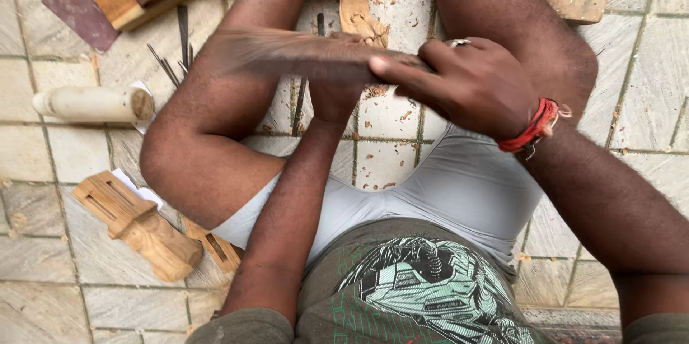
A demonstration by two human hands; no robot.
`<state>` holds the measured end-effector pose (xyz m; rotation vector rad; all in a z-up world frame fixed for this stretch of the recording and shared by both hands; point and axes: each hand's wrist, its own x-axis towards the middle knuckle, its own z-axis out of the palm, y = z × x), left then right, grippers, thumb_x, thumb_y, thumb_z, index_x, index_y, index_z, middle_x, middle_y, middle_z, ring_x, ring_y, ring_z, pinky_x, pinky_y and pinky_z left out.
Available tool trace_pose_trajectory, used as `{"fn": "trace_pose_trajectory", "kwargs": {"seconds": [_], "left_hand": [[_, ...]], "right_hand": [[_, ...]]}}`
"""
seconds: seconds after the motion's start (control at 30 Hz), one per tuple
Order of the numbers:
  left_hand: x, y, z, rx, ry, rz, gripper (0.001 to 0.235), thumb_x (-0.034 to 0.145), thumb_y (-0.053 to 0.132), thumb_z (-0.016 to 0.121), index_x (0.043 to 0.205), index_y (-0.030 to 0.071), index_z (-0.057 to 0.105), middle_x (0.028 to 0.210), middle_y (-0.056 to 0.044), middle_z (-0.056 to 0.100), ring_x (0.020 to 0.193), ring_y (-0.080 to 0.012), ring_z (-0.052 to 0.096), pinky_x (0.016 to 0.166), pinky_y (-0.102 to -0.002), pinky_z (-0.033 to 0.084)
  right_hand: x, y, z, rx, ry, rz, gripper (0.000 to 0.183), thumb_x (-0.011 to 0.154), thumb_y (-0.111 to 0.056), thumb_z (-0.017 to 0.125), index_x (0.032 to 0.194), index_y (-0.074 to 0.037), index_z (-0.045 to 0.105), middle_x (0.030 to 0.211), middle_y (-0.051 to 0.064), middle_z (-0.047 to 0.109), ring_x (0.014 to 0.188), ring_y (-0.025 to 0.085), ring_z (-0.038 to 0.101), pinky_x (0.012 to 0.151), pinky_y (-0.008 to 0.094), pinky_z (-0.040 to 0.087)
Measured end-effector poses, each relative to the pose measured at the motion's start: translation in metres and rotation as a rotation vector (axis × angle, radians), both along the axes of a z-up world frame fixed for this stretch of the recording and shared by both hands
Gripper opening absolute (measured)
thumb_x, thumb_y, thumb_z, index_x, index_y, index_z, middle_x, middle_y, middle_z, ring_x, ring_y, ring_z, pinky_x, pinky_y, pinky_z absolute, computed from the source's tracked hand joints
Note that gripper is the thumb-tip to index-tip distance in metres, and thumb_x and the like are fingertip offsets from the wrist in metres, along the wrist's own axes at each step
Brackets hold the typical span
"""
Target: The person is carving a wooden foot sculpture using a chisel and a wooden mallet. They repeatedly strike the chisel to shape the wood, occasionally adjusting the tool and the piece.
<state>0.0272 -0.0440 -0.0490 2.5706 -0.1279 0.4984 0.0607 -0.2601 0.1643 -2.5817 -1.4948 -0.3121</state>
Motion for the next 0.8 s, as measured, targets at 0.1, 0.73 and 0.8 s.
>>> {"fn": "trace_pose_trajectory", "kwargs": {"seconds": [0.1,0.73,0.8], "left_hand": [[0.000,0.003,-0.004,0.030,0.272,0.010,0.009,0.108,0.015,0.064,0.114,0.011,0.061,0.094,-0.005,0.071,0.086,-0.0165,0.072,0.081,-0.030,0.065],[0.024,-0.004,0.046,-0.409,0.147,0.001,0.014,0.106,0.018,0.067,0.115,0.010,0.061,0.102,-0.005,0.074,0.094,-0.0158,0.078,0.074,-0.027,0.067],[0.023,-0.006,0.044,-0.394,0.169,0.044,0.013,0.106,0.016,0.066,0.115,0.010,0.059,0.100,-0.006,0.073,0.092,-0.0158,0.078,0.071,-0.027,0.067]], "right_hand": [[-0.008,-0.011,-0.020,-0.148,0.036,-0.098,0.066,0.098,-0.048,0.070,0.158,-0.032,0.046,0.078,0.001,0.062,0.052,0.009,0.055,0.045,0.026,0.047],[-0.067,-0.062,-0.099,1.123,0.995,-0.579,0.069,0.118,-0.023,0.068,0.171,-0.015,0.024,0.101,0.005,0.068,0.071,0.008,0.064,0.062,0.024,0.059],[-0.070,-0.058,-0.096,1.050,0.975,-0.589,0.070,0.117,-0.023,0.069,0.170,-0.014,0.025,0.103,0.004,0.068,0.073,0.007,0.065,0.064,0.023,0.060]]}}
